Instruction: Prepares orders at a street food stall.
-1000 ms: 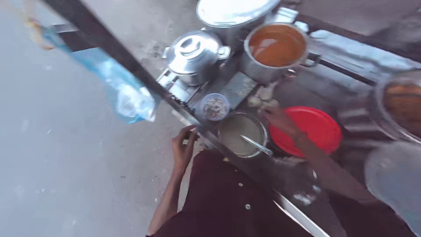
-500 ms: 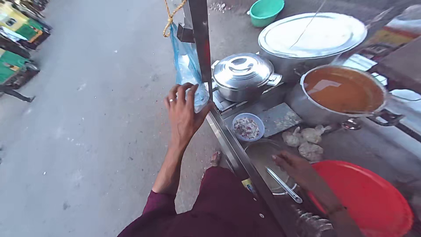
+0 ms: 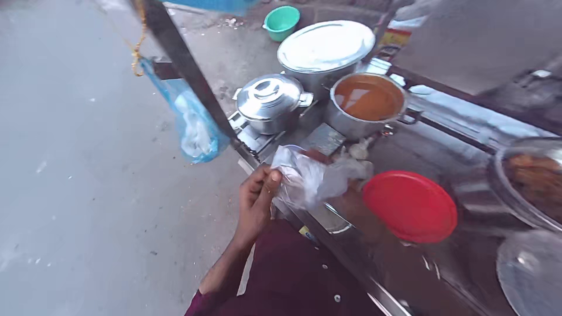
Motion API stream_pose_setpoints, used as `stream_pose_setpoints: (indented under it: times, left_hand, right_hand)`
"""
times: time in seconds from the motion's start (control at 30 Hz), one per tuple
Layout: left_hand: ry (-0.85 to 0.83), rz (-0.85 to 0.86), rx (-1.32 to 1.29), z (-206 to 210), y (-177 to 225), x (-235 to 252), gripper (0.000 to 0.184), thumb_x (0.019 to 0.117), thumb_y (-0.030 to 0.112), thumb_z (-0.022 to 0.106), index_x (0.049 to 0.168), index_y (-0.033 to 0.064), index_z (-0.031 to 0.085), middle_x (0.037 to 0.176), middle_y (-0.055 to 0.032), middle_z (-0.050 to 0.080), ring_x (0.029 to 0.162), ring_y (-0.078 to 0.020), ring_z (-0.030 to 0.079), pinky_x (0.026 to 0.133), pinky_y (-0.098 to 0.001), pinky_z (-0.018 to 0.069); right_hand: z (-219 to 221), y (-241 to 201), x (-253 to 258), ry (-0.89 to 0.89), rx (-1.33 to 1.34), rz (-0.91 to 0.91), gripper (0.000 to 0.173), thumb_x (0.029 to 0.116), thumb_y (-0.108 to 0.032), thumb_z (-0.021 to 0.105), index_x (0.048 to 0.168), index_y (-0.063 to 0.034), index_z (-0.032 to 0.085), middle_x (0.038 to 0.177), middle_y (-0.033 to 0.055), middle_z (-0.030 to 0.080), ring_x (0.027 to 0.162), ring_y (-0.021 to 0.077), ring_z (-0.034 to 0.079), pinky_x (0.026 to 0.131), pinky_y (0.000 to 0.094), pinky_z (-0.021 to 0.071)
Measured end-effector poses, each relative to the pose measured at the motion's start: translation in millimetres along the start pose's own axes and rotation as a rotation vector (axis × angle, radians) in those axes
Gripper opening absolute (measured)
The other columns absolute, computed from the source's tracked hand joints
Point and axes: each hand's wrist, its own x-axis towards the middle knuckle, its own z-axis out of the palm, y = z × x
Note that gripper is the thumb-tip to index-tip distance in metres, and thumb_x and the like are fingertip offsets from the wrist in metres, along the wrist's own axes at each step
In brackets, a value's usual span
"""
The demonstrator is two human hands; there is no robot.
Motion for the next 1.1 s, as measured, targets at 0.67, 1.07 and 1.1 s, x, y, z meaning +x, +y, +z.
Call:
stream_pose_setpoints:
  times: [0.67, 1.07, 1.1]
  left_hand:
    - [0.34, -0.1, 0.214, -15.1, -74.4, 12.8, 0.02, 0.1089, 0.014, 0.048, 0.109, -0.0016, 0.06, 0.083, -0.0086, 0.064, 0.068, -0.0168, 0.064, 0.061, -0.0329, 0.0585]
    - [0.346, -0.116, 0.221, -39.0, -88.3, 38.2, 0.017, 0.1072, 0.013, 0.052, 0.107, -0.0009, 0.062, 0.079, -0.0073, 0.062, 0.065, -0.0158, 0.062, 0.061, -0.0329, 0.0571]
    - [0.344, -0.135, 0.204, -41.1, -89.2, 40.5, 0.016, 0.1063, 0.012, 0.054, 0.107, -0.0009, 0.063, 0.078, -0.0069, 0.062, 0.064, -0.0149, 0.061, 0.061, -0.032, 0.0566]
  right_hand:
    - [-40.4, 11.2, 6.4, 0.132, 0.052, 0.066, 0.035, 0.0987, -0.027, 0.066, 0.126, -0.0057, 0.068, 0.117, 0.01, 0.071, 0.105, 0.0184, 0.067, 0.092, 0.0374, 0.0576]
    - [-39.7, -2.4, -4.1, 0.224, 0.101, 0.222, 0.023, 0.098, -0.016, 0.069, 0.114, 0.001, 0.069, 0.103, 0.0127, 0.072, 0.091, 0.0193, 0.07, 0.085, 0.0384, 0.0611]
    - [-41.0, -2.5, -4.0, 0.242, 0.086, 0.23, 0.026, 0.0976, -0.017, 0.069, 0.116, 0.0012, 0.068, 0.104, 0.0131, 0.072, 0.092, 0.02, 0.071, 0.085, 0.0389, 0.0613]
